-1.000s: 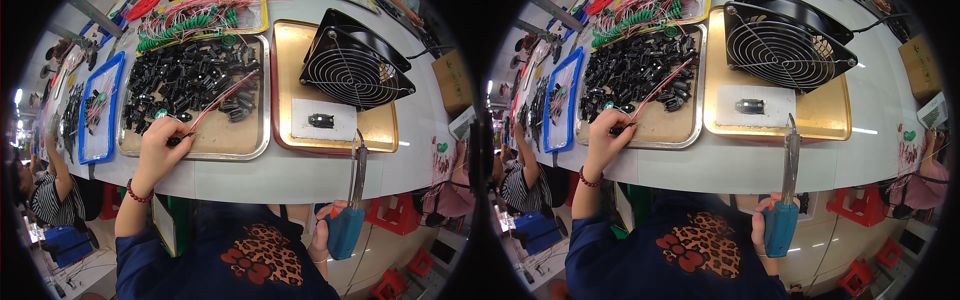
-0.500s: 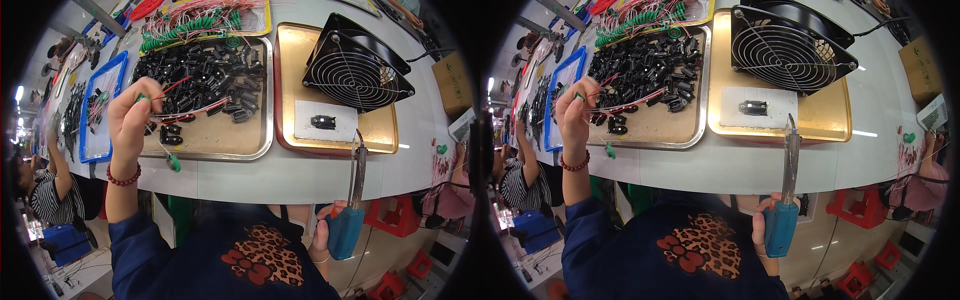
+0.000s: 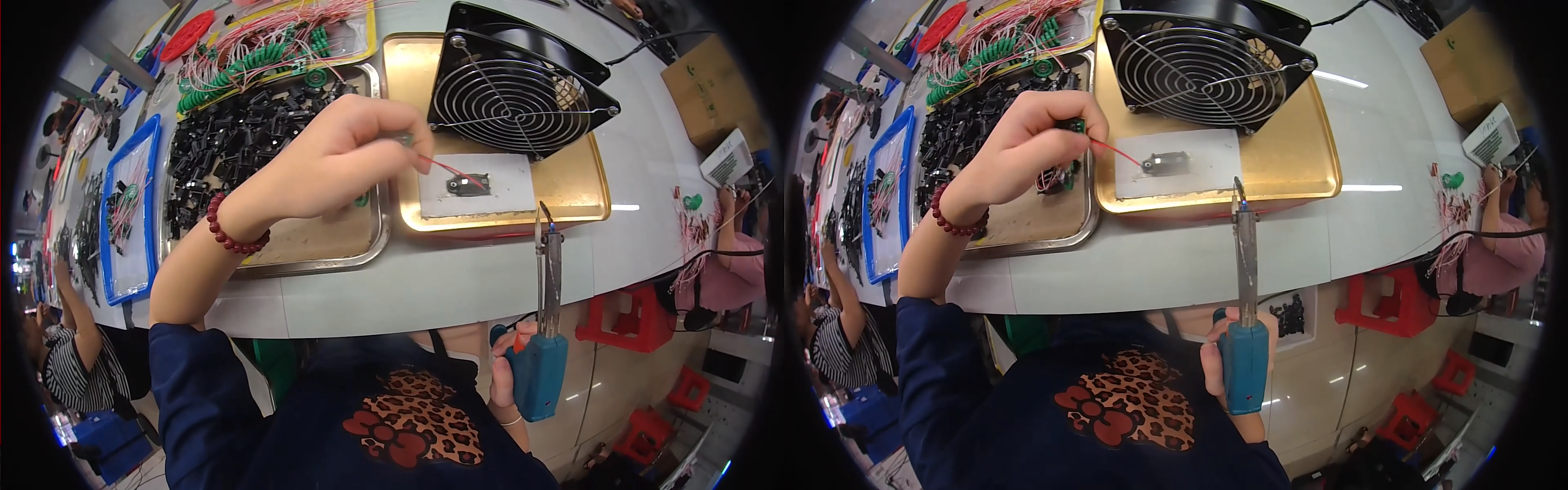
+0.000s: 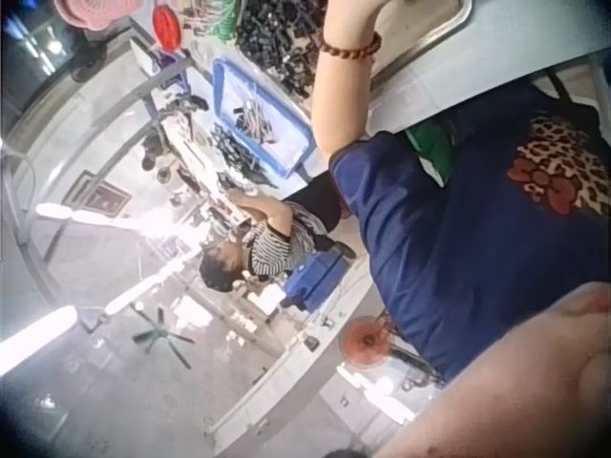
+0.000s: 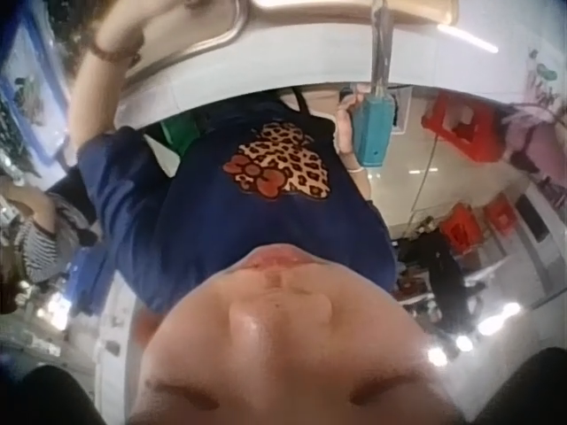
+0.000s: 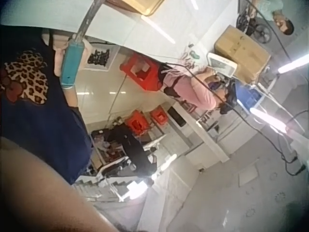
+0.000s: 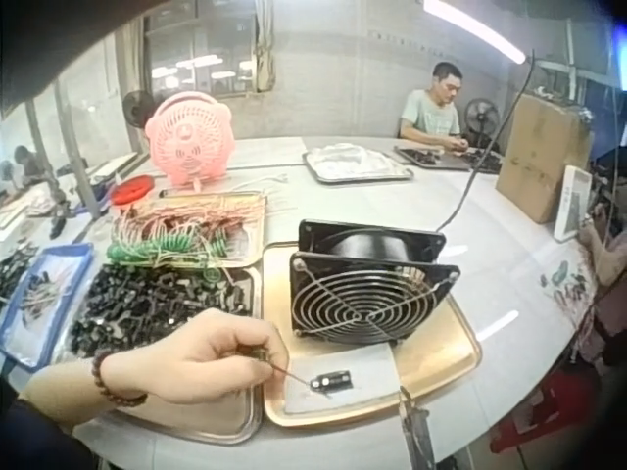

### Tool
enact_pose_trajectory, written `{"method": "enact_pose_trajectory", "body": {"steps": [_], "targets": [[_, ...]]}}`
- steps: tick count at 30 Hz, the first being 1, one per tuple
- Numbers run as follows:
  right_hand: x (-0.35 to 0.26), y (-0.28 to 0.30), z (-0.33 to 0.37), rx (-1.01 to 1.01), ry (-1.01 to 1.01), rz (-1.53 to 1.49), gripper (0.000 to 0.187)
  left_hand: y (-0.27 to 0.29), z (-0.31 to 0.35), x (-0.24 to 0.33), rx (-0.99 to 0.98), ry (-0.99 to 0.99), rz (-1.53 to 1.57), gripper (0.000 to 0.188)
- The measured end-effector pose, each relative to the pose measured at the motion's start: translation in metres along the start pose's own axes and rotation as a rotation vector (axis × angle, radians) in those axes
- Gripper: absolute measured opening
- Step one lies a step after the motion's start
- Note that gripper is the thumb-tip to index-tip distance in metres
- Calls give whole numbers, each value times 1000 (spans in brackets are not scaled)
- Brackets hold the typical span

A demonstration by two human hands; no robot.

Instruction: The person solders circuit board wires to electronic components resting on a fixture using a handheld soldering tool, repeatedly picking up wired boards from a tray, positioning the wires against the components, and soldering them.

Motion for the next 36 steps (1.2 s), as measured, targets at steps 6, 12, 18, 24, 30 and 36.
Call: {"method": "enact_pose_trajectory", "body": {"steps": [6, 12, 18, 24, 30, 36], "targets": [[4, 3, -1, 7, 62, 109, 29, -15, -13, -7, -10, -113, -109, 14], [4, 1, -5, 24, 80, 123, 23, -19, -16, -8, -18, -139, -155, 14], [-1, -1, -5, 17, 34, 92, 23, -18, -16, -10, -22, -153, -110, 15], [0, -4, -10, 3, 59, 126, 34, -16, -14, -14, -41, -113, -132, 14], [-1, -4, -11, -18, 66, 129, 37, -17, -17, -16, -4, -184, -95, 19], [-7, -5, -17, 4, 174, 202, 32, -16, -15, -17, -3, -191, -161, 17]]}}
Point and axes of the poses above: each hand's wrist, its own z-axis away from the middle knuckle, its own y-axis out of the back of the hand, x = y × z, the point moved 1 cm from there along -z, towards the middle knuckle, and after that the axes turned 8 degrees about -y, right-handed, at the moved point
